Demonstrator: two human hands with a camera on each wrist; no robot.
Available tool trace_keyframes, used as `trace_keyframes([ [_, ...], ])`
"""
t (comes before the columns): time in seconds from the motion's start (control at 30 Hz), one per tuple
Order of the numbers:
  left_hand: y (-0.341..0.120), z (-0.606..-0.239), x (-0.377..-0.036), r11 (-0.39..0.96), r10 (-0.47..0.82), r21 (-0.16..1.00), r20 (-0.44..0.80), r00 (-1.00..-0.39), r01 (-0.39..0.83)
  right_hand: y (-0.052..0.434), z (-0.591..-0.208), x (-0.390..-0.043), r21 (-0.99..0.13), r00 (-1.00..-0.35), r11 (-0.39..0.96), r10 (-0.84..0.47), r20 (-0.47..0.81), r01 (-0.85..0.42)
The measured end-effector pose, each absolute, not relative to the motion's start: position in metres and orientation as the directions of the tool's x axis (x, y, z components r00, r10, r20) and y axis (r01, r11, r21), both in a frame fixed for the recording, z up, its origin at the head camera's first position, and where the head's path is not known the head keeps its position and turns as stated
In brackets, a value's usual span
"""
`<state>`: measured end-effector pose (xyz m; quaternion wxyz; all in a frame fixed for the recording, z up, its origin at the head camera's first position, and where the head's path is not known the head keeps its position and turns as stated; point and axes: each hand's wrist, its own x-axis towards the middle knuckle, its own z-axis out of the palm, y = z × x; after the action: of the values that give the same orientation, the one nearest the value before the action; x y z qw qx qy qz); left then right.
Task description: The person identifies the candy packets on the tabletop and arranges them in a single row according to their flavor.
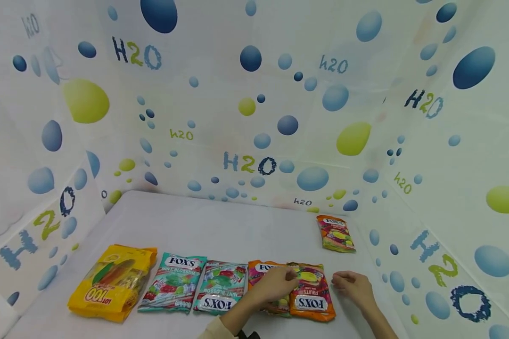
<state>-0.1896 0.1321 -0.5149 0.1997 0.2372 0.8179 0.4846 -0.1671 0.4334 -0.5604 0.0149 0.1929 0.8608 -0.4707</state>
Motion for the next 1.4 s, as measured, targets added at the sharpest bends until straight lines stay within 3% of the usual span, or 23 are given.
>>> trace_keyframes([
  [0.37,0.159,-0.518,-0.213,0.303,0.571,0.933,-0.014,-0.821,0.195,0.463,-0.551,-0.184,-0.833,-0.932,0.468,0.334,-0.144,0.296],
  [0.6,0.182,-0.517,-0.237,0.335,0.553,0.909,0.022,-0.833,0.247,0.482,-0.539,-0.197,-0.835,-0.938,0.489,0.335,-0.089,0.254],
  [1.0,0.217,-0.526,-0.258,0.386,0.554,0.889,-0.010,-0.833,0.246,0.500,-0.539,-0.224,-0.749,-0.888,0.568,0.456,-0.060,0.342],
  [1.4,0.244,-0.539,-0.277,0.462,0.509,0.869,-0.096,-0.855,0.177,0.509,-0.547,-0.253,-0.708,-0.855,0.539,0.487,-0.180,0.457],
])
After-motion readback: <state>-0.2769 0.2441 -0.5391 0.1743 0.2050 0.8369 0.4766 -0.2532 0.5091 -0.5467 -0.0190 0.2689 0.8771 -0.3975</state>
